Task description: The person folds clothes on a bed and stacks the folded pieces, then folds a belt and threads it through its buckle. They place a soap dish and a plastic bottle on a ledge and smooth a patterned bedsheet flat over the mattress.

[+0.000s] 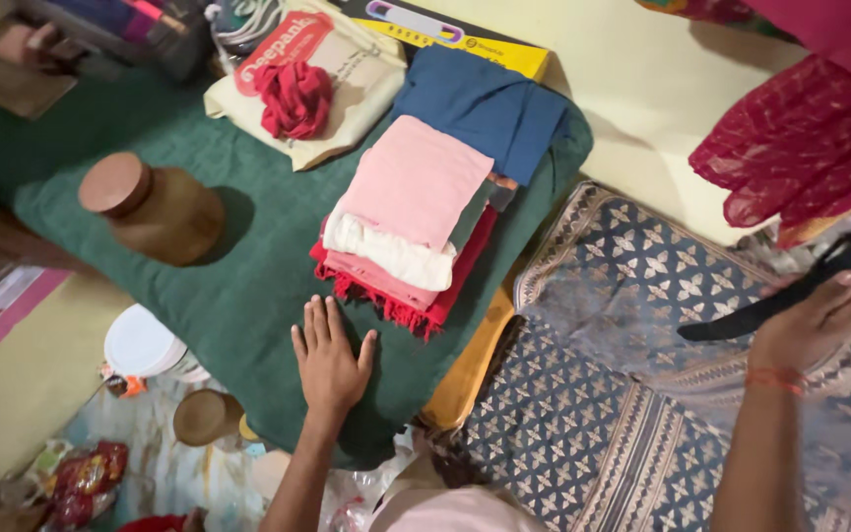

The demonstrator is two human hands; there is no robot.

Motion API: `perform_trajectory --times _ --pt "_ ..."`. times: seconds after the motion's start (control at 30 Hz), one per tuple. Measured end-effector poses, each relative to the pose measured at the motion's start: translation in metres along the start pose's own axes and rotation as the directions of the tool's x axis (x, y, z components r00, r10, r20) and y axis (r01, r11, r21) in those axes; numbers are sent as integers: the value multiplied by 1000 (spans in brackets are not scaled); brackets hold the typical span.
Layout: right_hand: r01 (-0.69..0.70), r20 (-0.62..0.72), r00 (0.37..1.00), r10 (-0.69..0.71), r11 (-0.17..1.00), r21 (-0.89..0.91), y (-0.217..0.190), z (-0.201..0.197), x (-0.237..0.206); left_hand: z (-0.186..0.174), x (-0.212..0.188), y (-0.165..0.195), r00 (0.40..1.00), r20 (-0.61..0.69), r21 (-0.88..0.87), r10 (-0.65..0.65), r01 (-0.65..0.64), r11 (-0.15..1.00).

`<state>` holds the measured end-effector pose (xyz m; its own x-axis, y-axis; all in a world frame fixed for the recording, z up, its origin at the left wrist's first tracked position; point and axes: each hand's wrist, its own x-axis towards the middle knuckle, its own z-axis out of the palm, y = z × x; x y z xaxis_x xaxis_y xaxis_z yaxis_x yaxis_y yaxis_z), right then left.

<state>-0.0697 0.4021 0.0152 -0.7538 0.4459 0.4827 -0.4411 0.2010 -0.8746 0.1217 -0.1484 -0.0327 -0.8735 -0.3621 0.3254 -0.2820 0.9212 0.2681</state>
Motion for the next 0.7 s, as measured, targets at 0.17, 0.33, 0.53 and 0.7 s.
perform_trajectory --times 0.17,0.33,0.53,0.7 --pt "-88 -40 995 90 995 51 18 1 -15 3 -3 -8 999 -21 6 32 -32 999" --pt "-125 -84 989 122 992 -26 28 15 -40 -2 -1 -10 999 -4 -4 43 -43 999" --pt "-401 -77 915 397 866 -297 53 46 -140 -5 1 -14 998 0 -27 65 -65 998" --pt "-56 -20 998 57 746 -664 47 29 -153 -6 1 -14 996 4 -35 85 -85 996"
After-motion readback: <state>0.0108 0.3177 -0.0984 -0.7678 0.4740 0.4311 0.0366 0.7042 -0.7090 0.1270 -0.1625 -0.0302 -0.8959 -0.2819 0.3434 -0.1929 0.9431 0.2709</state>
